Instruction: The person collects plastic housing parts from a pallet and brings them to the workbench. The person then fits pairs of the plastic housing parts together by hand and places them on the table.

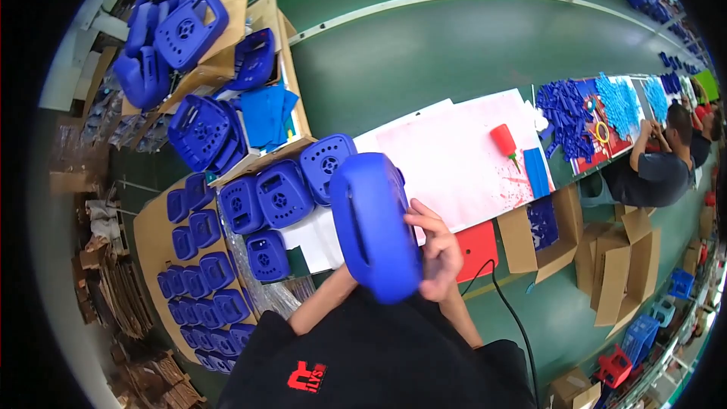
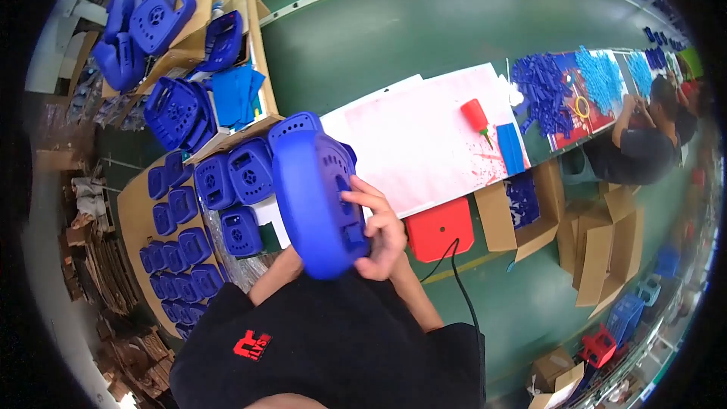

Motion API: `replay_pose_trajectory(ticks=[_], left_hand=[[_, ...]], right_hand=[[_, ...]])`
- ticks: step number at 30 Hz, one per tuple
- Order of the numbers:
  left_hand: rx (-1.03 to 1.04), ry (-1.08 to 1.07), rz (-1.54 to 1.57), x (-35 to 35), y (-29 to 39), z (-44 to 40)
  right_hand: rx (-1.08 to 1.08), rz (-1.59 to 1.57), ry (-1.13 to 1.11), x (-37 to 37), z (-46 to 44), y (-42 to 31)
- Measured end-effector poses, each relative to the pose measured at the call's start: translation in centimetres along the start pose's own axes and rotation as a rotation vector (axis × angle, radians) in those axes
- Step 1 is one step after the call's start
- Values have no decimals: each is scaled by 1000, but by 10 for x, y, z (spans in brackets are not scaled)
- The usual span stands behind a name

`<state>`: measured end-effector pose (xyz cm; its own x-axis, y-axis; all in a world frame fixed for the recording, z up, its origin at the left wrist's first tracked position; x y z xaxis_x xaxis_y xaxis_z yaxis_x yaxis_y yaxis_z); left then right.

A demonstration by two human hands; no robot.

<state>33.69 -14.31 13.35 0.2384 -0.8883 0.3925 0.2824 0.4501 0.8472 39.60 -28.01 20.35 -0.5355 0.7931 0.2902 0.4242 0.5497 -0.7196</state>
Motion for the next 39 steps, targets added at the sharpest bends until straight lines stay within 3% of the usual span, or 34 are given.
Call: replay_pose_trajectory(ticks=[1,3,4,7,9,12,14,15,16,19,21,23,25,27,29,30,32,33,36,38,39], left_hand=[[9,-218,391,2,1,6],[-61,-223,461,2,2,2],[-141,-287,493,-3,-4,-6],[-217,-170,465,-6,-2,0],[-267,-82,279,-11,-6,5],[-54,-11,-51,-53,-27,-4],[86,43,-272,-78,-38,-6],[153,66,-380,-83,-37,-6],[46,19,-282,-63,-13,-5],[75,27,-268,-51,14,7],[87,36,-275,-54,10,13],[145,76,-306,-44,28,25],[206,120,-363,-48,31,32],[282,198,-434,-53,39,37],[302,256,-462,-57,52,46],[377,185,-577,-52,67,51],[556,-33,-748,-42,92,54],[640,-112,-750,-37,94,55],[723,-123,-887,-25,105,60],[692,35,-889,-23,112,60],[568,36,-786,-30,106,56]], right_hand=[[-32,149,-111,10,-2,3],[-30,341,-151,18,-3,14],[-27,359,-191,18,-2,20],[60,310,-255,21,3,18],[16,418,-370,24,-1,7],[44,458,-403,24,-1,0],[325,233,-123,18,5,3],[323,234,-124,21,6,3],[326,233,-67,20,8,4],[346,247,20,33,18,2],[428,179,243,35,31,7],[440,193,155,32,31,9],[521,233,-160,35,42,17],[593,243,-239,31,45,15],[703,433,-504,34,42,9],[699,435,-507,34,35,2],[992,-38,-418,43,37,-4],[991,-40,-420,43,37,-3],[903,-41,-350,41,36,1],[846,-38,-300,38,35,3],[813,-35,-275,36,34,6]])
Point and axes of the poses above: each hand's wrist, its own z-axis away from the middle knuckle, its own x-axis out of the palm, y = z × x, the point moved 5 cm from there along -z, towards the middle knuckle, and after that the axes turned 10 degrees about -x, right-handed, at the moved point
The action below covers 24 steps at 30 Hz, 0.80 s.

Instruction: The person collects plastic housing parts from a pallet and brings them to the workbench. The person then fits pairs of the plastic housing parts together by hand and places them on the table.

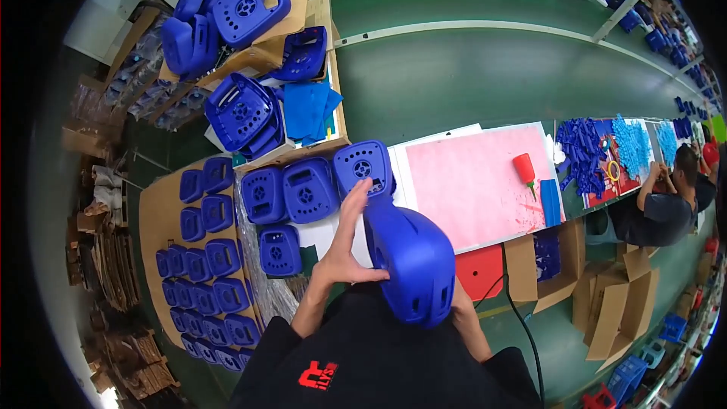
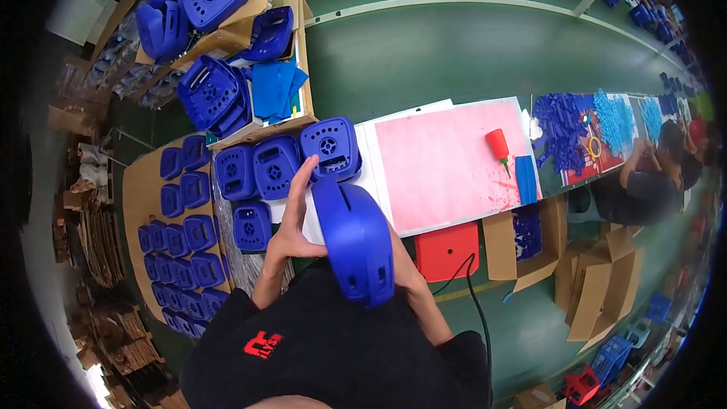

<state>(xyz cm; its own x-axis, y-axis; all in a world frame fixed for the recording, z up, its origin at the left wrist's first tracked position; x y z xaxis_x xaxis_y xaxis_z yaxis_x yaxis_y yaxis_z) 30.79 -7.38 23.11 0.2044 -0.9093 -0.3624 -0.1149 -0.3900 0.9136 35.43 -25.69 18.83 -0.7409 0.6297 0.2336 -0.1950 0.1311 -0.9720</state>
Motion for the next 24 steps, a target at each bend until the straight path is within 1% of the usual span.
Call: replay_pose_trajectory(ticks=[2,3,4,5,6,8,9,12,14,15,18,19,20,21,22,23,24], left_hand=[[-153,3,360,14,-26,6],[-154,0,359,20,-31,10],[-256,-75,563,29,-39,14],[-357,-150,766,38,-45,18],[-359,-147,767,42,-46,21],[-399,-188,866,51,-47,34],[-379,-211,863,51,-41,34],[-371,-231,828,56,-43,36],[-386,-228,856,56,-37,34],[-425,-229,838,55,-37,33],[-493,-229,812,54,-44,37],[-524,-236,812,54,-53,42],[-552,-243,811,54,-59,47],[-590,-273,724,53,-60,50],[-597,-266,724,53,-54,53],[-563,-288,525,52,-38,52],[-525,-310,327,53,-25,51]], right_hand=[[-32,-7,29,-3,-3,4],[-147,4,50,-5,-6,1],[-261,16,69,-7,-7,-2],[-240,-21,73,-10,-6,6],[-237,-22,71,-11,-5,5],[-221,-14,83,-12,-3,4],[-154,-61,123,-10,-3,2],[-123,-162,135,-9,-3,-2],[-162,-127,117,-7,0,-3],[-202,-94,100,-6,1,-4],[-171,-12,69,-6,3,8],[-110,-78,59,-8,7,22],[-101,-85,52,-8,11,28],[-82,-48,22,-6,14,30],[-65,-8,-7,-4,15,33],[-57,-12,-12,-1,17,33],[2,-80,36,2,18,36]])
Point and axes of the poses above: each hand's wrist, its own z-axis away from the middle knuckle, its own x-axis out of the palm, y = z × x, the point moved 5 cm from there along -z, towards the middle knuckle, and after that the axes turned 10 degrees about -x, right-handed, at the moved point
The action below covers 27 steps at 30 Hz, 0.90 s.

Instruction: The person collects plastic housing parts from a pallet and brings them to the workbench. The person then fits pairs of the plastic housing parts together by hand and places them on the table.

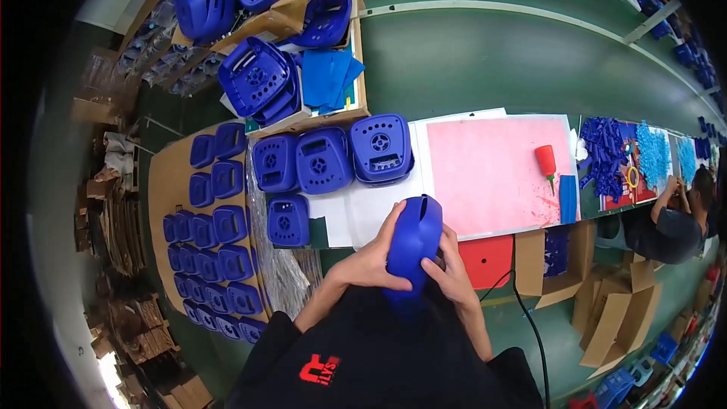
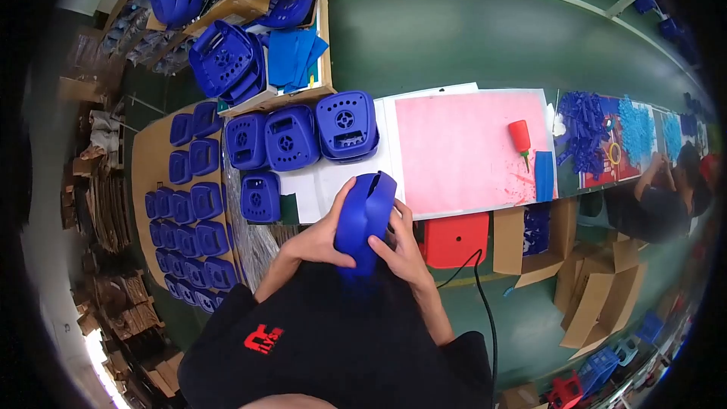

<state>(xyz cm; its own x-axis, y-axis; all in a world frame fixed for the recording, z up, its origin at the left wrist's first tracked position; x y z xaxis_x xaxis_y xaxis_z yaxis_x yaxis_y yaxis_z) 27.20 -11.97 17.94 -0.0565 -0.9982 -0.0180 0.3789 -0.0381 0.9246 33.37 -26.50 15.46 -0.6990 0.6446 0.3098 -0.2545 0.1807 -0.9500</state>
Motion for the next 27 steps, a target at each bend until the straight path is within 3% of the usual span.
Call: replay_pose_trajectory(ticks=[4,8,10,12,14,16,17,18,19,20,22,24,26,27], left_hand=[[-44,163,-115,8,-14,-5],[20,254,38,2,-13,4],[83,341,220,-11,-33,11],[145,319,804,-25,-50,21],[-43,112,1069,-51,-81,34],[-142,28,1184,-66,-64,56],[-224,92,1226,-72,-70,66],[-234,53,1258,-73,-71,74],[-275,-43,1299,-74,-87,80],[-329,35,1280,-74,-88,86],[-459,100,1282,-77,-142,98],[-477,127,1312,-72,-141,107],[-453,49,1315,-71,-152,123],[-428,161,1239,-74,-164,131]], right_hand=[[11,-15,47,3,1,13],[87,-77,54,8,-4,4],[-68,227,-30,7,-8,-13],[-114,275,-95,13,-8,-40],[-164,326,-169,19,-8,-70],[-403,566,-385,37,-2,-102],[-486,634,-492,51,-3,-112],[-488,635,-519,62,-4,-116],[-569,822,-681,78,-1,-116],[-653,1010,-841,95,3,-115],[-701,1135,-906,132,-2,-110],[-621,1281,-1279,164,6,-84],[-680,1221,-1334,191,16,-65],[-740,1271,-1446,203,25,-52]])
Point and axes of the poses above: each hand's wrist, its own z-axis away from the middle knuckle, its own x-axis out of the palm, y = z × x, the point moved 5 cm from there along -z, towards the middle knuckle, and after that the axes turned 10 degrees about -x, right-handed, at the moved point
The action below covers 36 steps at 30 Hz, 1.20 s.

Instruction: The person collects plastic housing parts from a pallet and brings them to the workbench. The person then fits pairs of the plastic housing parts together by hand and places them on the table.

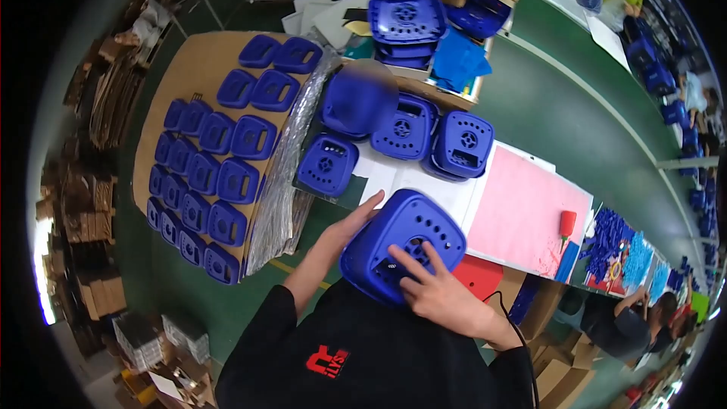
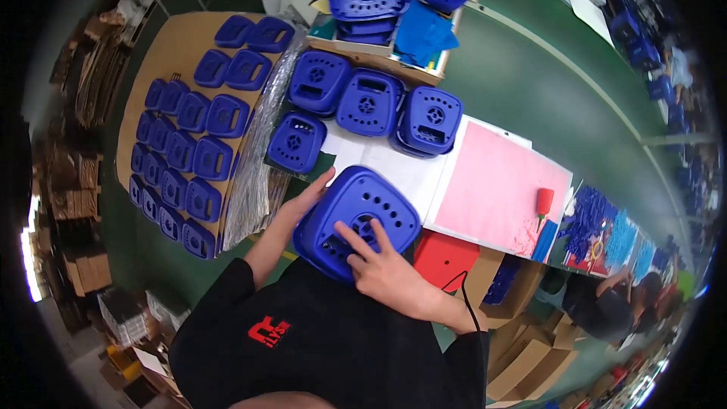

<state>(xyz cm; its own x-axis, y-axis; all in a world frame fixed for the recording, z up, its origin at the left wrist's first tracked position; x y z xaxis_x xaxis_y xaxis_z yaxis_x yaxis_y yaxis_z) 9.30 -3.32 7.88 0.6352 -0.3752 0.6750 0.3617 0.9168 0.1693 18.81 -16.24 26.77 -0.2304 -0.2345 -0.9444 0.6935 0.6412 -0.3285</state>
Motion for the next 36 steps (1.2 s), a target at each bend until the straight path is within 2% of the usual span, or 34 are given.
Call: replay_pose_trajectory(ticks=[1,2,5,7,9,10,11,13,14,15,16,17,19,21,22,23,24,25,26,28,29,31,33,34,35,36], left_hand=[[85,84,-49,-13,-5,6],[35,102,-16,-26,-17,14],[77,218,-27,-33,-27,68],[122,187,-4,-43,-40,97],[169,309,117,-57,-52,125],[189,393,114,-68,-60,134],[200,387,122,-76,-67,140],[334,450,228,-97,-79,153],[335,446,237,-106,-83,152],[405,336,269,-111,-83,146],[477,223,297,-117,-80,138],[482,216,296,-132,-79,119],[690,80,110,-146,-63,83],[687,76,19,-140,-37,70],[679,82,-68,-135,-31,65],[680,77,-66,-138,-30,52],[693,189,-120,-151,-29,33],[706,305,-174,-167,-29,13],[644,545,-350,-190,-34,-3],[653,631,-415,-191,-47,5],[649,711,-486,-193,-56,13],[513,686,-452,-226,-96,-7],[522,881,-510,-225,-116,8],[486,874,-539,-216,-120,14],[446,867,-564,-205,-121,23],[469,705,-602,-179,-113,31]], right_hand=[[-76,66,-84,11,-14,-9],[-96,24,-123,20,-27,-17],[-161,16,-110,33,-60,-36],[-218,-19,-129,35,-77,-44],[-256,-429,-3,36,-91,-49],[-320,-638,174,36,-92,-47],[-327,-631,163,43,-92,-49],[440,-338,581,38,-77,-21],[596,-488,633,57,-71,-13],[755,-636,685,91,-60,-2],[767,-1064,679,155,-45,9],[651,-1503,767,152,-68,0],[737,-1611,859,198,-74,2],[853,-1800,944,225,-73,22],[830,-1906,1025,233,-73,32],[834,-1900,1025,248,-71,46],[866,-1893,1051,265,-66,63],[896,-1888,1075,278,-62,79],[890,-1890,1068,285,-63,92],[1101,-1902,1128,301,-61,118],[1091,-1918,1101,305,-65,130],[1232,-1821,1123,315,-60,153],[1200,-1770,1139,330,-62,177],[1284,-1735,1121,330,-66,182],[1231,-1668,1156,333,-69,187],[1172,-1526,1133,343,-69,195]])
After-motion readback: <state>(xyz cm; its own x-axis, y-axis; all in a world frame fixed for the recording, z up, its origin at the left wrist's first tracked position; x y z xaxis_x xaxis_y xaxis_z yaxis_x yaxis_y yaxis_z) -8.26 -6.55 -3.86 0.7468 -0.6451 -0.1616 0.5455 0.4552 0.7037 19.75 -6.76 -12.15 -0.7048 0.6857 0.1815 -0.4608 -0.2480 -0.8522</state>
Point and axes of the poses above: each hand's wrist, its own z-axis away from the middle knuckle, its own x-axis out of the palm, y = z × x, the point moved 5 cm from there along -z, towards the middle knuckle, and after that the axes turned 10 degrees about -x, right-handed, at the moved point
